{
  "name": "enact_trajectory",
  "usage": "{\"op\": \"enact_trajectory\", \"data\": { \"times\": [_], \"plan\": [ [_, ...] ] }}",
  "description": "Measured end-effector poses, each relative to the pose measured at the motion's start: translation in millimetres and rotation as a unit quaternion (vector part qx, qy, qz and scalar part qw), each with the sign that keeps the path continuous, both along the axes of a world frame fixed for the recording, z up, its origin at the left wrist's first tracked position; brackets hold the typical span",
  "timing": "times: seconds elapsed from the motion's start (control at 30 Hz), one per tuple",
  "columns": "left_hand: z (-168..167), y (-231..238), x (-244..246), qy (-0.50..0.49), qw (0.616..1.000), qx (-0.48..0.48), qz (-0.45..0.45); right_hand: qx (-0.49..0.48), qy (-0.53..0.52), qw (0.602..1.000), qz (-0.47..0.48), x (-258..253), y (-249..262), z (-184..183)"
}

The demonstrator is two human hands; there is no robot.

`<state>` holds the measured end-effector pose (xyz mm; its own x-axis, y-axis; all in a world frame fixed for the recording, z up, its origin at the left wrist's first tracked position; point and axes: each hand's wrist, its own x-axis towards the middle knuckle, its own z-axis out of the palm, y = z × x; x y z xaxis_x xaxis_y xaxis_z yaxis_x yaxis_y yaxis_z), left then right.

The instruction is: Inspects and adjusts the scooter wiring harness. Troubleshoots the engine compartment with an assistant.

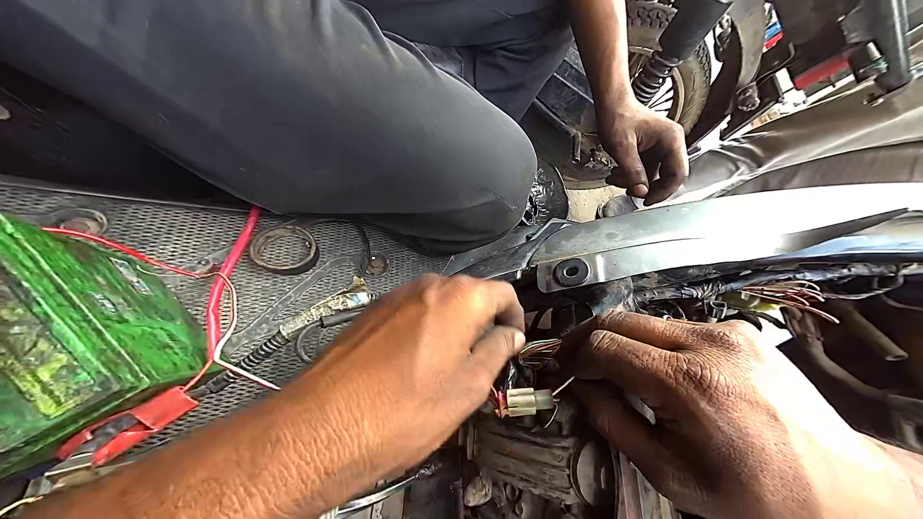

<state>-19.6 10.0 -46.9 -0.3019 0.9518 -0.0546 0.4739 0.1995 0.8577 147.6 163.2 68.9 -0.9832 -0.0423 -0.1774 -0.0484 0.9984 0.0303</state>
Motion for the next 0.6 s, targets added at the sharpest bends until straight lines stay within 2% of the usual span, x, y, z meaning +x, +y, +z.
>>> {"op": "enact_trajectory", "data": {
  "times": [0.07,0.17,0.33,0.5,0.6],
  "plan": [
    [-1.2,-0.7,-8.2,0.041,0.997,0.034,0.047,-0.009,0.006,1.000,-0.001,1.2,-0.2,-0.9],
    [1.3,-0.9,-11.4,0.079,0.993,0.088,0.023,-0.013,0.009,1.000,-0.006,1.3,-1.1,-1.5],
    [1.2,3.8,-3.7,0.084,0.996,0.011,-0.024,-0.013,0.014,1.000,-0.014,2.6,-0.5,-3.1],
    [-2.4,8.4,-3.5,0.015,0.999,-0.004,-0.048,-0.018,0.005,1.000,-0.022,3.3,-0.8,-5.0],
    [-1.8,12.5,2.4,0.041,0.998,-0.020,-0.042,-0.010,0.000,1.000,-0.023,3.5,-1.6,-5.0]
  ]
}}
